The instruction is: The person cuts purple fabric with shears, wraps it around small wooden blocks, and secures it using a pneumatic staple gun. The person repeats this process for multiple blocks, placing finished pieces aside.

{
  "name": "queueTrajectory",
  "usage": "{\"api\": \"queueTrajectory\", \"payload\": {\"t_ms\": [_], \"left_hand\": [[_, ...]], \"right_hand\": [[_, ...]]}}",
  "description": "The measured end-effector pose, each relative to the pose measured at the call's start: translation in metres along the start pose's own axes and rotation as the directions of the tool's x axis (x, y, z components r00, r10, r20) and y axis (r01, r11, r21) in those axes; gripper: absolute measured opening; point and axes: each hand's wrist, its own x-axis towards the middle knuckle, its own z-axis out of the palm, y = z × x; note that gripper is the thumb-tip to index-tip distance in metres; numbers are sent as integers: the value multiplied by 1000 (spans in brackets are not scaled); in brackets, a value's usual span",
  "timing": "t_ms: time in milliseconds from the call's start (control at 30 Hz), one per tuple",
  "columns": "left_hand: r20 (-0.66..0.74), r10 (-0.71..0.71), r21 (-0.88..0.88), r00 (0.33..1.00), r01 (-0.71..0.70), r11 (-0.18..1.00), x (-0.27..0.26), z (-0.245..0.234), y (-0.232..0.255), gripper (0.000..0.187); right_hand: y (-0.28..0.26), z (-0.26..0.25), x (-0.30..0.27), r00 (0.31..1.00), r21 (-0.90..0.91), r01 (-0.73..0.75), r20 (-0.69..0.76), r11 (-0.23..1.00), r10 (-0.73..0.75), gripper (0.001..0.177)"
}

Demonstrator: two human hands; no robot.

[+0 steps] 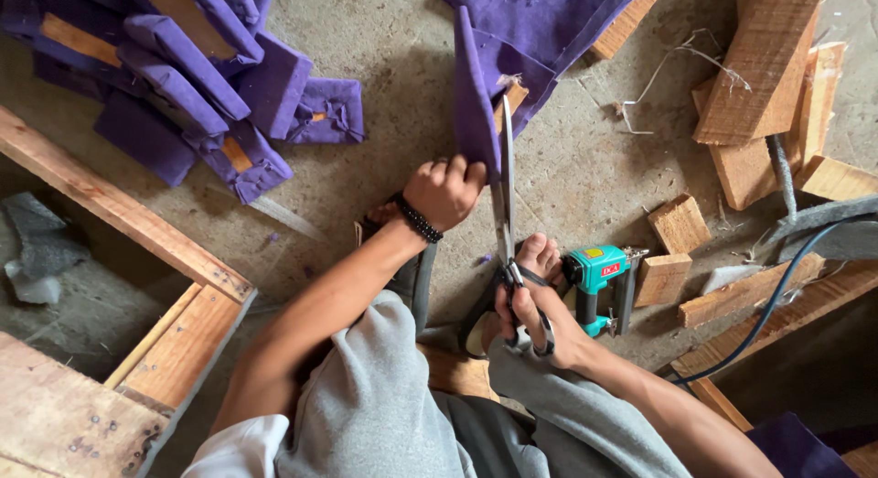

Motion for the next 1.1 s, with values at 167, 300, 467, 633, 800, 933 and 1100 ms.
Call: {"api": "queueTrajectory", "payload": {"t_ms": [167, 300, 467, 633, 800, 933, 1100], "left_hand": [[194, -109, -141, 975, 137, 980, 0, 8, 1, 36], [42, -37, -156, 998, 43, 987, -3, 4, 3, 17], [24, 109, -177, 994, -103, 979, -4, 0, 16, 9], [85, -6, -151, 996, 19, 988, 4, 1, 17, 12], [67, -15, -233, 998, 30, 972, -1, 0, 15, 16], [78, -99, -333, 992, 119, 935, -5, -2, 10, 17], [63, -240, -402, 969, 245, 882, -13, -13, 0, 19]], "right_hand": [[9, 8, -6, 991, -70, -109, -92, 992, 102, 61], [7, 2, 3, 992, -100, 120, -33, 988, -124, 66], [5, -10, 47, 930, 438, -237, -155, 867, 332, 79], [-8, -7, 50, 979, 368, 4, -193, 930, 72, 76], [-15, -16, 76, 961, 512, 35, -252, 858, 111, 67], [-12, -4, 88, 926, 506, 125, -368, 853, 82, 58], [-25, -19, 93, 777, 196, 273, -623, 942, -96, 57]]}}
